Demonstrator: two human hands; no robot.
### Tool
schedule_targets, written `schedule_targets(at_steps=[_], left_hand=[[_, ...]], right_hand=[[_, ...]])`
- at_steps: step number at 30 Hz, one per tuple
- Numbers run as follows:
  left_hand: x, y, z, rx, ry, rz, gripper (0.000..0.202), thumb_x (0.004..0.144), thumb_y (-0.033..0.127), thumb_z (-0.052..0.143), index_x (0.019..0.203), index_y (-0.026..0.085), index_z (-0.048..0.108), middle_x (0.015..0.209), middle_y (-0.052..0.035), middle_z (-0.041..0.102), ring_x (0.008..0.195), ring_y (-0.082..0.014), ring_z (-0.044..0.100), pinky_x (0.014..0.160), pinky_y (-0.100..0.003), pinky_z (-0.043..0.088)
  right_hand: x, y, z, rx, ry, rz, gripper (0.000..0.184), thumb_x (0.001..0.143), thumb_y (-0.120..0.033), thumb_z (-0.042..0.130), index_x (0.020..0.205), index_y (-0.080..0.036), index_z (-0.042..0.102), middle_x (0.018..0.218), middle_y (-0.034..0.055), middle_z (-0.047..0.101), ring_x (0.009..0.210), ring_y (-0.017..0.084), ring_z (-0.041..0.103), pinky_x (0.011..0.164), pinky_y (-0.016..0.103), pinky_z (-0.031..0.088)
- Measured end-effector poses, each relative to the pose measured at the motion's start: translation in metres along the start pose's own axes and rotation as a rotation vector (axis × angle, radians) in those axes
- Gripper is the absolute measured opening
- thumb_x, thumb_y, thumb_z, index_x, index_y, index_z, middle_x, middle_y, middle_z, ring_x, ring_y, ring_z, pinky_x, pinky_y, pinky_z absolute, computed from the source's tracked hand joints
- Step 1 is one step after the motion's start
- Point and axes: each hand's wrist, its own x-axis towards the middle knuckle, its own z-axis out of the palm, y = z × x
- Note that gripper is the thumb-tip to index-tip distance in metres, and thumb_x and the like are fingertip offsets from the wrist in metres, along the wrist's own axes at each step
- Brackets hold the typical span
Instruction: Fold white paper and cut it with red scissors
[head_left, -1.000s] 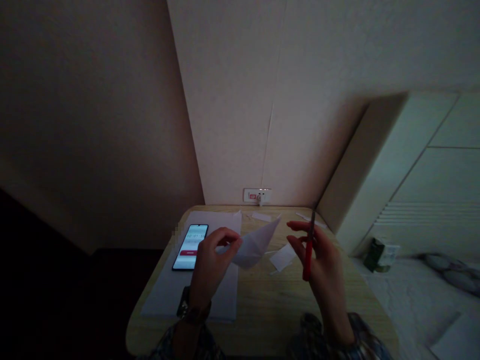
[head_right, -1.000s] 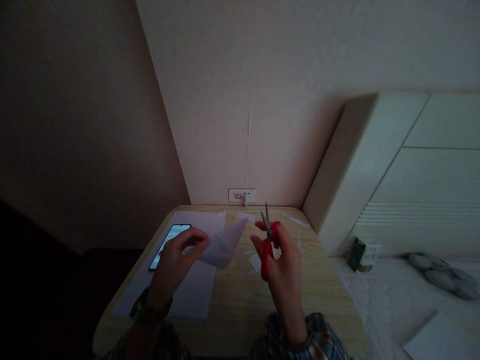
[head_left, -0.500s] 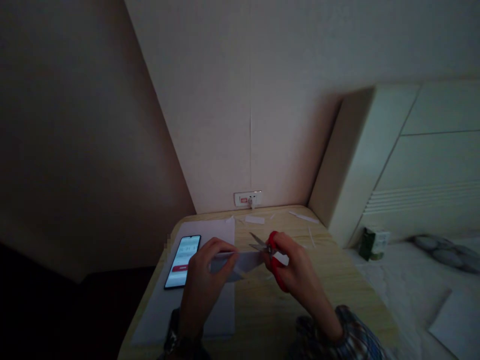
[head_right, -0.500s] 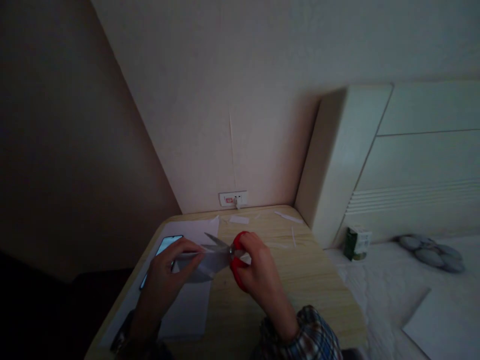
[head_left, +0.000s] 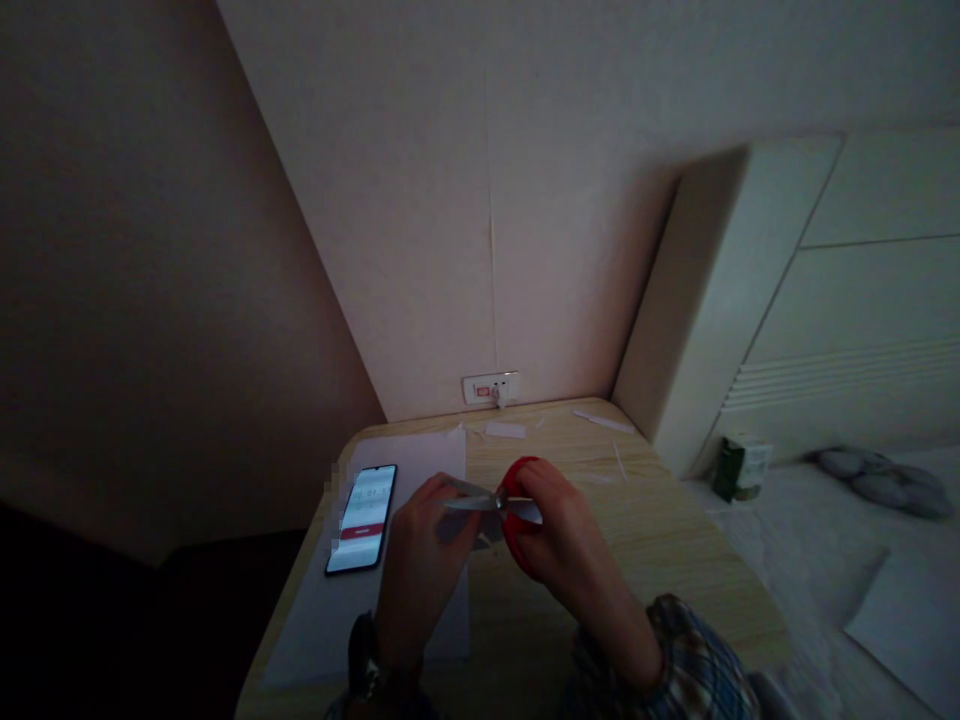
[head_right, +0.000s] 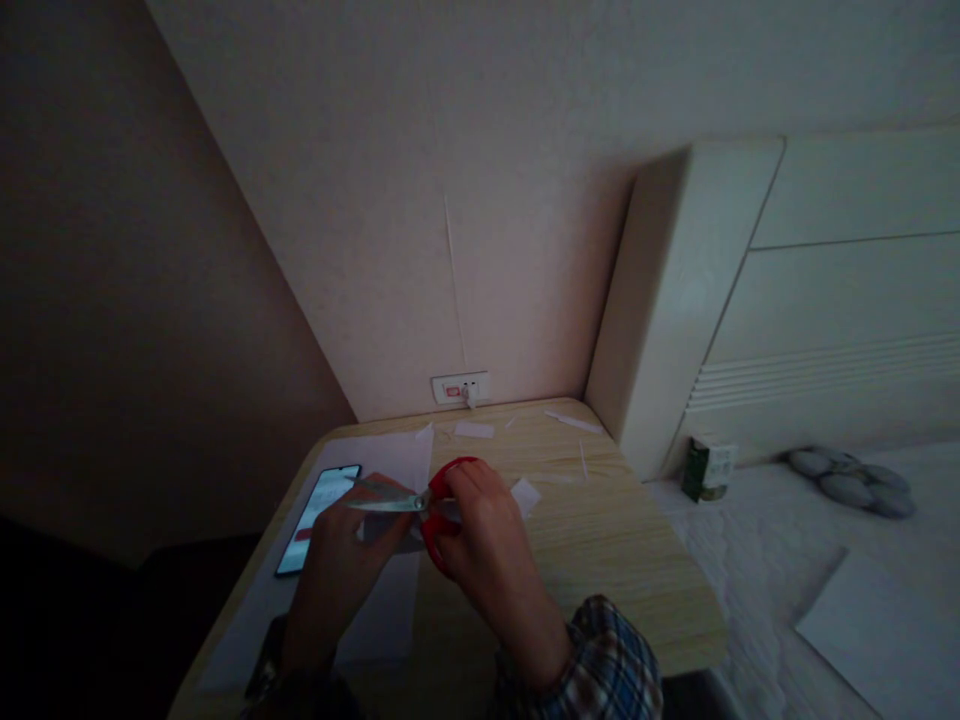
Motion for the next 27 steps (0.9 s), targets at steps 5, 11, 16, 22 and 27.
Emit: schedule_targets(at_steps=[5, 11, 16, 22, 27], left_hand=[[0.000, -0.003, 0.002, -0.013, -0.012, 0.001, 0.011, 0.074, 0.011, 0.060, 0.072, 0.020, 0.066, 0.074, -0.0006, 0.064, 0.069, -0.0163, 0.061, 0.063, -0.024, 0.047], [-0.001, -0.001, -0.004, -0.044, 0.020, 0.029, 0.008, 0.074, 0.013, 0.062, 0.072, 0.020, 0.066, 0.073, -0.0001, 0.065, 0.072, -0.0161, 0.061, 0.066, -0.024, 0.046], [-0.002, 0.002, -0.020, -0.062, 0.061, -0.081, 0.010, 0.075, 0.019, 0.061, 0.066, 0.020, 0.063, 0.069, 0.0005, 0.064, 0.069, -0.0156, 0.059, 0.063, -0.024, 0.043], [-0.002, -0.005, -0.028, -0.229, 0.113, -0.252, 0.008, 0.070, 0.025, 0.065, 0.063, 0.021, 0.065, 0.066, 0.0015, 0.064, 0.067, -0.0162, 0.058, 0.064, -0.025, 0.042], [-0.002, -0.012, -0.024, -0.522, 0.257, -0.477, 0.012, 0.064, 0.030, 0.070, 0.065, 0.020, 0.065, 0.067, 0.0033, 0.063, 0.067, -0.0142, 0.056, 0.060, -0.021, 0.041]], right_hand=[[0.003, 0.003, 0.001, 0.006, -0.037, 0.027, 0.022, 0.059, -0.002, 0.046, 0.071, -0.020, 0.049, 0.076, 0.0061, 0.058, 0.075, 0.022, 0.052, 0.067, 0.033, 0.043], [0.002, 0.003, -0.002, 0.034, -0.018, 0.028, 0.024, 0.057, -0.001, 0.046, 0.070, -0.021, 0.049, 0.075, 0.0035, 0.058, 0.073, 0.020, 0.053, 0.066, 0.030, 0.042], [0.000, 0.015, -0.018, 0.023, 0.034, 0.071, 0.020, 0.060, -0.003, 0.046, 0.069, -0.020, 0.051, 0.073, 0.0035, 0.059, 0.072, 0.019, 0.054, 0.065, 0.029, 0.042], [-0.005, 0.037, -0.037, 0.034, 0.115, 0.167, 0.009, 0.071, -0.014, 0.052, 0.065, -0.021, 0.053, 0.066, 0.0014, 0.058, 0.066, 0.019, 0.055, 0.062, 0.029, 0.042], [-0.011, 0.037, -0.044, 0.272, 0.198, 0.330, 0.007, 0.073, -0.028, 0.061, 0.073, -0.021, 0.062, 0.072, 0.0020, 0.064, 0.071, 0.020, 0.059, 0.066, 0.031, 0.045]])
